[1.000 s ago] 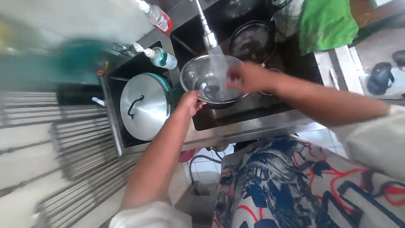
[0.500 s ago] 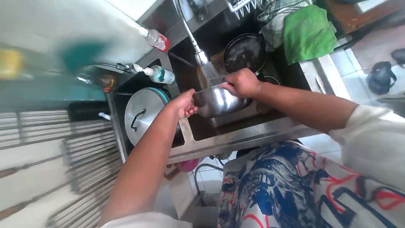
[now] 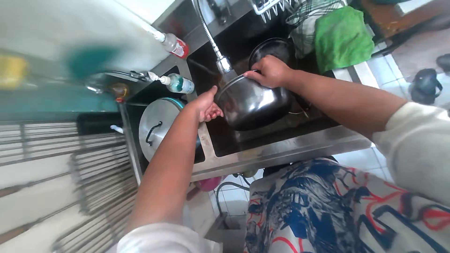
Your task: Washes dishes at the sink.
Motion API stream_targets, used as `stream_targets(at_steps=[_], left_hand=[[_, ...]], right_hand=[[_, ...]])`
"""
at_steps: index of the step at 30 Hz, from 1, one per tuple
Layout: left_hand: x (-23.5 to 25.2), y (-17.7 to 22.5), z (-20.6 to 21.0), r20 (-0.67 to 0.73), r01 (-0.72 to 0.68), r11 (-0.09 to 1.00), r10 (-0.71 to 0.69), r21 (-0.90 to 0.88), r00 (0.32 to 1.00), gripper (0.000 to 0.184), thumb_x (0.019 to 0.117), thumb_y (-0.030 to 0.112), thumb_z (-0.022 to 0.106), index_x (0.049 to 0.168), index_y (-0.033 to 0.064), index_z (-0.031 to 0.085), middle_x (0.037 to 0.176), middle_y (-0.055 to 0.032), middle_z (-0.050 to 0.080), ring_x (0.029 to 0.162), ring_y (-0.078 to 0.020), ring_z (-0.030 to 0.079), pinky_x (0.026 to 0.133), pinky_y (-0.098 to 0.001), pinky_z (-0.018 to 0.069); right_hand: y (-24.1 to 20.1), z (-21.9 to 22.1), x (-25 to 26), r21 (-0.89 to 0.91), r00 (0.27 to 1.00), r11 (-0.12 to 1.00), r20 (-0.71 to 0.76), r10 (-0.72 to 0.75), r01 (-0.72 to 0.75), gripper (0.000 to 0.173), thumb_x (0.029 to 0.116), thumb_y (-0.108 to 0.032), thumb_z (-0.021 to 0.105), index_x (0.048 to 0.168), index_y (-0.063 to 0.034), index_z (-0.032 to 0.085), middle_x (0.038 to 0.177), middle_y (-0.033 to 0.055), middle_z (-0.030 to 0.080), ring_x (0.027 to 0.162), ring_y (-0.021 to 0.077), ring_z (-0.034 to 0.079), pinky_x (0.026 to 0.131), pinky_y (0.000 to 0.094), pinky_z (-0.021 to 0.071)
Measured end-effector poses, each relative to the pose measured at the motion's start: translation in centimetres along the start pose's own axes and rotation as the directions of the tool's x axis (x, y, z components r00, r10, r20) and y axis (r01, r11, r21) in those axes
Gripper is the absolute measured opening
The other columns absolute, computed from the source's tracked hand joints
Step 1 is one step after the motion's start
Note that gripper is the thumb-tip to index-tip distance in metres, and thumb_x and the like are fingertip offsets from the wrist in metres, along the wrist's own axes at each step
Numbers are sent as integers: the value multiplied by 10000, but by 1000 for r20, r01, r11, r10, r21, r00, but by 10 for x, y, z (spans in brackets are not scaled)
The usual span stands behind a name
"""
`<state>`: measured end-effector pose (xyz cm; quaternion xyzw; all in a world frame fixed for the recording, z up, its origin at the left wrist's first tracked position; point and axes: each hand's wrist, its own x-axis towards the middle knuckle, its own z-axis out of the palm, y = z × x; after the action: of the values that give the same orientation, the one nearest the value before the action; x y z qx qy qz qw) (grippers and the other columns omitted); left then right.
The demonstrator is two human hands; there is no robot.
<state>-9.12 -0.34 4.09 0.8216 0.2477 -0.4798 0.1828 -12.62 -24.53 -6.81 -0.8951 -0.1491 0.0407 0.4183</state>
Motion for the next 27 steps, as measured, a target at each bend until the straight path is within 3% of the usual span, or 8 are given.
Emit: stream_targets(at_steps=[4,7,13,16,18,22,25,27], left_hand=[[-4,-21,17,95,-40,999,41,-12,995,1019,969,802,83,1122,-44,630,892,-172,724,732,-245,684,667,-377,540],[3,-52,38,232,-60,984,98,-167,968,947,1000,763,177,1390,-43,484,1050,-193,732,849,-260,724,749,-382,583],[12,-70,80,104,-21,724,127,-690,986,337,1084,214,339,1197,-42,527,963,-179,711,800,-233,729,751,-340,609],[26,-78,97,-18,-107,597,153,-795,988,325,1076,143,368,1329,-35,467,1105,-224,664,861,-275,716,767,-387,613],[39,-82,106,-82,-162,549,167,-820,983,330,1070,115,369,1351,-33,458,1162,-231,646,890,-280,711,774,-396,612],[63,-89,124,-161,-213,461,148,-862,976,352,1053,70,417,1387,-32,456,1255,-245,602,986,-317,683,809,-442,602],[78,-93,136,-183,-244,452,174,-858,968,355,1053,65,434,1393,-33,461,1260,-241,606,1010,-319,678,827,-455,599],[84,-91,138,-159,-233,440,198,-867,967,356,1047,50,429,1393,-30,453,1251,-238,604,1003,-312,672,831,-455,592]], right_hand=[[-22,14,-34,-158,972,973,-135,-192,170,571,1034,-504,515,760,-21,646,681,158,648,674,374,689,600,582,525],[-20,42,-56,-310,814,869,-329,-480,387,569,1034,-472,539,698,-21,626,617,136,627,595,325,677,548,496,550],[-9,71,-75,-406,663,715,-288,-691,569,501,1032,-425,566,708,-47,618,632,107,630,627,292,671,580,435,541],[-7,72,-76,-210,860,865,-148,-489,456,570,960,-562,586,768,-33,680,711,129,675,704,320,693,632,496,560],[-14,52,-63,3,988,990,-55,-142,142,553,977,-509,614,1061,27,719,915,176,730,861,353,727,792,579,592],[-30,5,15,239,960,933,-19,281,-268,701,1009,-520,601,1528,-75,447,1094,201,710,969,380,702,909,614,544],[-27,6,76,227,931,904,48,361,-362,799,957,-652,595,1514,-88,489,1272,217,677,1184,396,653,1027,656,478],[-31,13,101,144,917,907,120,381,-395,706,971,-675,553,1226,-30,682,1145,203,698,1086,370,674,942,640,501]])
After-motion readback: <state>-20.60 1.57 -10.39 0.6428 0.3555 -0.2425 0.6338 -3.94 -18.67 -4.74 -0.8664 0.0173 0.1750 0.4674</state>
